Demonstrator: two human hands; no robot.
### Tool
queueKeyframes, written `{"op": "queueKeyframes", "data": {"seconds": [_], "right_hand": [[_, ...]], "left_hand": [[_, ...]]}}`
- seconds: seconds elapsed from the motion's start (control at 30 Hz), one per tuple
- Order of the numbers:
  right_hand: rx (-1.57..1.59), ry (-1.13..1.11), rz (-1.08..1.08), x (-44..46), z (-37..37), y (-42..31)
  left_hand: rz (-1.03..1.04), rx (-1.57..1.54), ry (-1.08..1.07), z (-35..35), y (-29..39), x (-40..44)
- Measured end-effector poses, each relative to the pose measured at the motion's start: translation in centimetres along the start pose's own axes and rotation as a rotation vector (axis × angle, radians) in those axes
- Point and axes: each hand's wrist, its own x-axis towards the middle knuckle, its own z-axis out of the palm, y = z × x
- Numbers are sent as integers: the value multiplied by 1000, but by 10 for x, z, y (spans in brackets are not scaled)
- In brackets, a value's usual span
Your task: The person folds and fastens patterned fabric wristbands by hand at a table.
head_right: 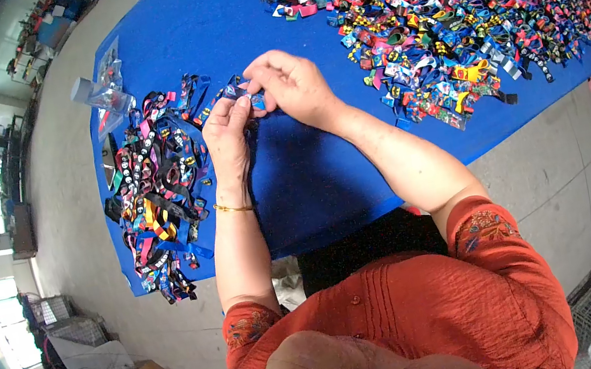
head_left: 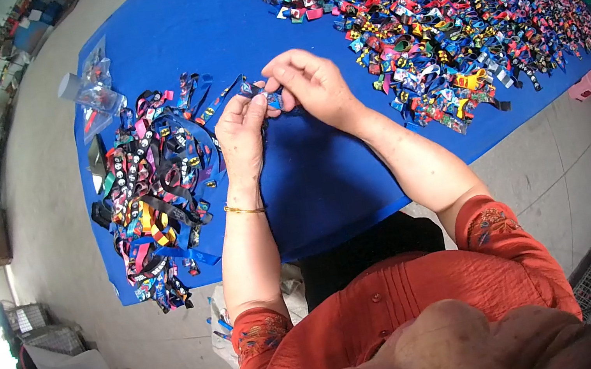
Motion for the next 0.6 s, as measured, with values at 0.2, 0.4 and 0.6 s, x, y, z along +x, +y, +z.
{"op": "queueKeyframes", "data": {"seconds": [0.2,0.4,0.6], "right_hand": [[-132,143,-90,15,-21,5],[-398,-37,-32,8,-15,0],[-466,-45,-18,8,-13,1]], "left_hand": [[-10,-116,28,-3,-2,2],[-40,-41,-57,-7,-10,2],[-53,55,-66,-4,-5,0]]}}
